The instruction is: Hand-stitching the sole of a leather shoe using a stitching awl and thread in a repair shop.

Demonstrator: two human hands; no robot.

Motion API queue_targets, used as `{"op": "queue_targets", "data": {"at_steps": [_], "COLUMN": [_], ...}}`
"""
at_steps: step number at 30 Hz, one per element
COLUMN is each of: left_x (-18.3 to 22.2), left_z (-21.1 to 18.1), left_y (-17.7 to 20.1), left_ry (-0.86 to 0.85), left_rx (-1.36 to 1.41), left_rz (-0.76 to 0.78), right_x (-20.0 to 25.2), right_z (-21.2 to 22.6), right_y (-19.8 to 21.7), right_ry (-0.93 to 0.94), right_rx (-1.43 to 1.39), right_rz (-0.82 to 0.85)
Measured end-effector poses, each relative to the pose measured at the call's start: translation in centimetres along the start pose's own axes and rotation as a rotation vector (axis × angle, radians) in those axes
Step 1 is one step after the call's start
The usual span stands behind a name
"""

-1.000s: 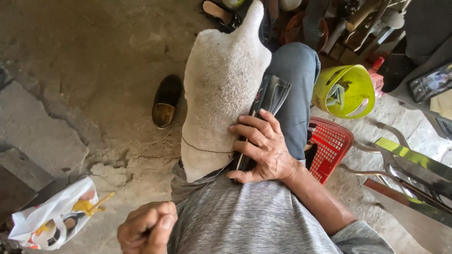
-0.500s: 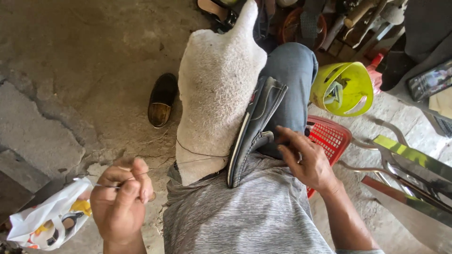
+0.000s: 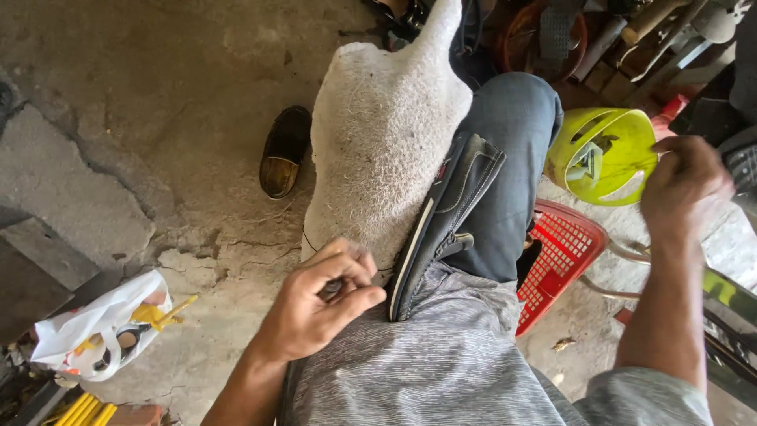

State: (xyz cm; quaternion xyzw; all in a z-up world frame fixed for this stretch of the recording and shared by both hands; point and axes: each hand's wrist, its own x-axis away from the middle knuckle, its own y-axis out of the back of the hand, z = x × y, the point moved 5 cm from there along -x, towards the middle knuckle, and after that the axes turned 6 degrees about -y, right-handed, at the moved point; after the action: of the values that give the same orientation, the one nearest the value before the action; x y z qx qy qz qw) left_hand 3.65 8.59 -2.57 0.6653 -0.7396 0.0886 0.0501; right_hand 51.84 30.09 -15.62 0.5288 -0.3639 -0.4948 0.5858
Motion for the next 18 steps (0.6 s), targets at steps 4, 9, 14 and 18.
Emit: {"op": "queue_targets", "data": {"at_steps": [4,9,14,18], "left_x": [-0.7,-0.4,-0.2,0.3], "left_z": [-1.4,-1.7,-2.0,-1.5], "left_y": [0.5,-0.2,-1.6,-2.1], "left_ry": [0.023,0.166,0.108,0.066], "left_rx": [-0.025,0.028,-0.107,-0.249], "left_rz": [0.022,0.123,0.059,-0.048], "right_x": [-1.5,1.0,2.8,2.0], "right_z": [10.6,25.9,30.3,32.7], "right_y": [5.0,9.5,5.4,5.0], "right_ry": [-0.048,-0.350,-0.437,-0.609], "right_rx": [0.087,-0.684,-1.028,-0.974], "right_rz": [0.249,0.698,0.880,0.993]}}
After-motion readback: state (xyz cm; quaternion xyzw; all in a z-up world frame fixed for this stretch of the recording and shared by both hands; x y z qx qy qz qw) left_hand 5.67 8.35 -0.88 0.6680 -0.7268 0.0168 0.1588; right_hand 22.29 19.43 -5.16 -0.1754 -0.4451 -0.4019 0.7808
